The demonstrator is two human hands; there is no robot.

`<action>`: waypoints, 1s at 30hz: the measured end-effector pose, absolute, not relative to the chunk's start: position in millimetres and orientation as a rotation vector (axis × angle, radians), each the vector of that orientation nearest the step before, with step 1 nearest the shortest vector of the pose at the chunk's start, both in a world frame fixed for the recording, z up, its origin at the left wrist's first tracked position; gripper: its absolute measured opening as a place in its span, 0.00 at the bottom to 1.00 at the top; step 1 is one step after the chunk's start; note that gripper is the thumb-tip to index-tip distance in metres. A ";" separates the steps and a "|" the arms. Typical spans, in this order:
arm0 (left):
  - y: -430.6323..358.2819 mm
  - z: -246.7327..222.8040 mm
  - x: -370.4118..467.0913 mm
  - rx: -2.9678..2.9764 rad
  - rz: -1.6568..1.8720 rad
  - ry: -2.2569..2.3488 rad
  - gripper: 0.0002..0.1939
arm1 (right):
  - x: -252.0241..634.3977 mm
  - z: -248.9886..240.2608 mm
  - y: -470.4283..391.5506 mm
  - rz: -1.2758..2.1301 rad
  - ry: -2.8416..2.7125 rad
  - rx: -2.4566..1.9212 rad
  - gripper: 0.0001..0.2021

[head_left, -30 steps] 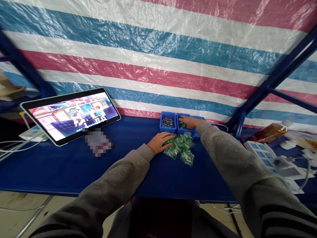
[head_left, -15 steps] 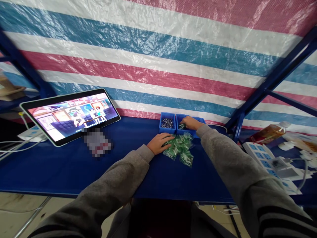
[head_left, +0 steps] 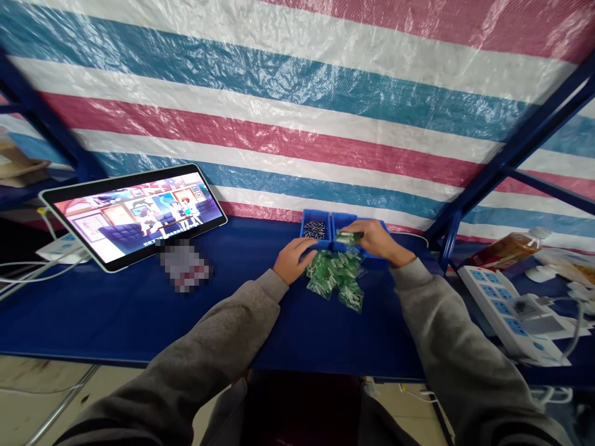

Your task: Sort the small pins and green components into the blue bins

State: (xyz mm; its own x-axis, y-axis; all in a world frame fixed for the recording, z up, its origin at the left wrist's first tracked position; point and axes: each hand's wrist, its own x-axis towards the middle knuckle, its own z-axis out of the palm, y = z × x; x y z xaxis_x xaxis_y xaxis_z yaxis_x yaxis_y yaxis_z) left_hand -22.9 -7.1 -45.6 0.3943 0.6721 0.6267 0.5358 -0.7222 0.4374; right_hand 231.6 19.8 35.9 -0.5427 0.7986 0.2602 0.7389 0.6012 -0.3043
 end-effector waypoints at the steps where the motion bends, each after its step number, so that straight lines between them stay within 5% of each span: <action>1: -8.1 -42.7 -23.6 2.415 1.317 1.134 0.20 | 227.1 29.7 10.9 0.243 -2.501 -1.218 0.19; 4: -10.9 -39.8 -24.9 2.417 1.293 1.105 0.22 | 216.9 11.5 -8.1 0.237 -2.642 -1.235 0.23; 10: -19.1 -48.9 -19.7 2.707 0.660 0.888 0.32 | 227.5 6.2 -30.1 0.179 -2.635 -1.352 0.28; 18: -29.8 -48.6 -9.1 2.847 0.394 0.740 0.38 | 244.3 -27.7 -45.0 -0.033 -2.384 -1.538 0.22; 27: -23.7 -55.8 -13.4 2.817 0.300 0.739 0.38 | 250.8 -68.3 -68.8 0.176 -2.525 -1.492 0.48; 30: -18.7 -56.0 -16.4 2.812 0.331 0.737 0.36 | 252.3 -73.4 -69.8 0.169 -2.547 -1.468 0.48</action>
